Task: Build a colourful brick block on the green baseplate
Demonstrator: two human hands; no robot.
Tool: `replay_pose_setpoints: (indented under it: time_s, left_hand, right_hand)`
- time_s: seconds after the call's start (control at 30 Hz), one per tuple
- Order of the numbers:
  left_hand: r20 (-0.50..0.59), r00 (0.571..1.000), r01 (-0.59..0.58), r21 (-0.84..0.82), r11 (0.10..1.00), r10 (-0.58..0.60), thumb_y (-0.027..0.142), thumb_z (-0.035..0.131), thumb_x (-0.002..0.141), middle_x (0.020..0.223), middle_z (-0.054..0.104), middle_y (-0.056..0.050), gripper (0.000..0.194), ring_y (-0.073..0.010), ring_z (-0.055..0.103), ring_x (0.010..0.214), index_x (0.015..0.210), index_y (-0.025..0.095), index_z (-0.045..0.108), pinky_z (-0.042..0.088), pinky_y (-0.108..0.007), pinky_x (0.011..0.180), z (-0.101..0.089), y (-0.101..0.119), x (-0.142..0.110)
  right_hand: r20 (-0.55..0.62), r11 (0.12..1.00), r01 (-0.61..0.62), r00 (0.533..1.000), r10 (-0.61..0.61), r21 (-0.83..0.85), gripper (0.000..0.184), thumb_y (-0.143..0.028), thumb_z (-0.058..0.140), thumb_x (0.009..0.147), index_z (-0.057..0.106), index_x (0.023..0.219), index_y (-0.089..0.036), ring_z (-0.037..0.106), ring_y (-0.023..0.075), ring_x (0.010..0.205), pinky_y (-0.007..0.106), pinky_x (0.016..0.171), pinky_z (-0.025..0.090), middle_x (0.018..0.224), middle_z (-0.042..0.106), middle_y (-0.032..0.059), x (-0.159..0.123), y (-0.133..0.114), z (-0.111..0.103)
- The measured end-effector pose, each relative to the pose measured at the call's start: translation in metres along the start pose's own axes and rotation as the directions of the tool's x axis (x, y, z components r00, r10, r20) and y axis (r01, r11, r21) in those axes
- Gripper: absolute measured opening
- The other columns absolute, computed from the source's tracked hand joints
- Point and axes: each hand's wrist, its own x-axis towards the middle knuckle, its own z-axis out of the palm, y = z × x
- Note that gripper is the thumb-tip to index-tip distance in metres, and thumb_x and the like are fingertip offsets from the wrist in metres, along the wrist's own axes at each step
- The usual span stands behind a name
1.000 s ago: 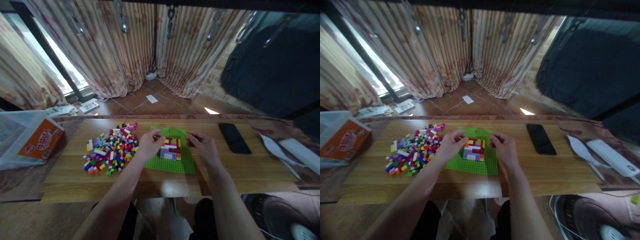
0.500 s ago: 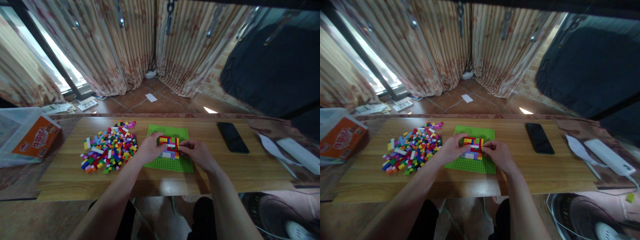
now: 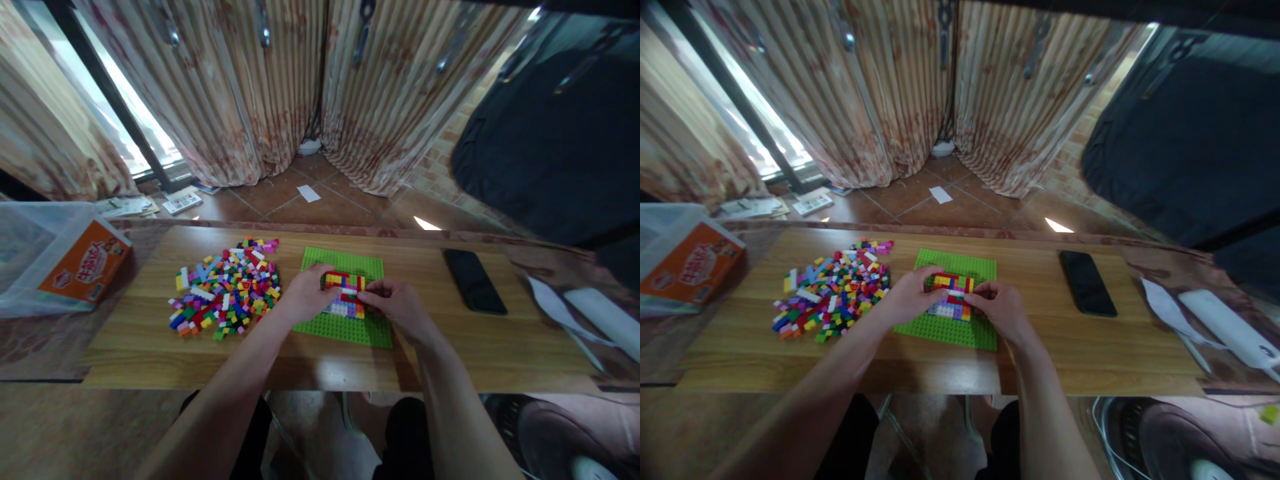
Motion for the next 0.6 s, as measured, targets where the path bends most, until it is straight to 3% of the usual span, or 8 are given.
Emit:
replay_pose_setpoints:
  time_s: [0.2, 0.37, 0.6]
  left_hand:
    - [-0.021, 1.000, -0.002, -0.057, 0.998, 0.001, 0.031, 0.064, 0.080, 0.117, 0.066, -0.012, 0.046, -0.0232, 0.063, 0.104, 0.123, 0.013, 0.060, 0.051, -0.035, 0.091, 0.0034, -0.0017, 0.0017]
    - [-0.016, 1.000, 0.007, -0.069, 0.998, -0.008, 0.031, 0.066, 0.078, 0.118, 0.066, -0.011, 0.048, -0.0231, 0.063, 0.105, 0.122, 0.013, 0.060, 0.051, -0.034, 0.091, 0.0040, -0.0011, 0.0026]
    - [0.012, 1.000, -0.021, -0.093, 0.995, 0.022, 0.032, 0.063, 0.082, 0.120, 0.065, -0.011, 0.047, -0.0220, 0.062, 0.110, 0.125, 0.014, 0.058, 0.049, -0.034, 0.095, 0.0013, -0.0056, 0.0016]
  right_hand:
    - [0.075, 0.989, -0.135, 0.989, 0.130, 0.057, 0.040, -0.042, 0.087, 0.051, 0.063, 0.070, -0.016, 0.053, 0.0080, 0.043, 0.019, 0.039, 0.040, 0.051, 0.061, -0.0031, 0.0045, -0.0033, -0.0037]
    - [0.111, 0.984, -0.146, 0.985, 0.135, 0.101, 0.041, -0.044, 0.087, 0.052, 0.062, 0.068, -0.016, 0.051, 0.0067, 0.040, 0.016, 0.035, 0.037, 0.049, 0.059, -0.0037, 0.0048, -0.0016, -0.0029]
    - [0.144, 0.965, -0.159, 0.981, 0.131, 0.209, 0.040, -0.050, 0.082, 0.061, 0.064, 0.071, -0.015, 0.054, 0.0066, 0.044, 0.016, 0.039, 0.043, 0.058, 0.063, -0.0011, 0.0028, 0.0003, -0.0084]
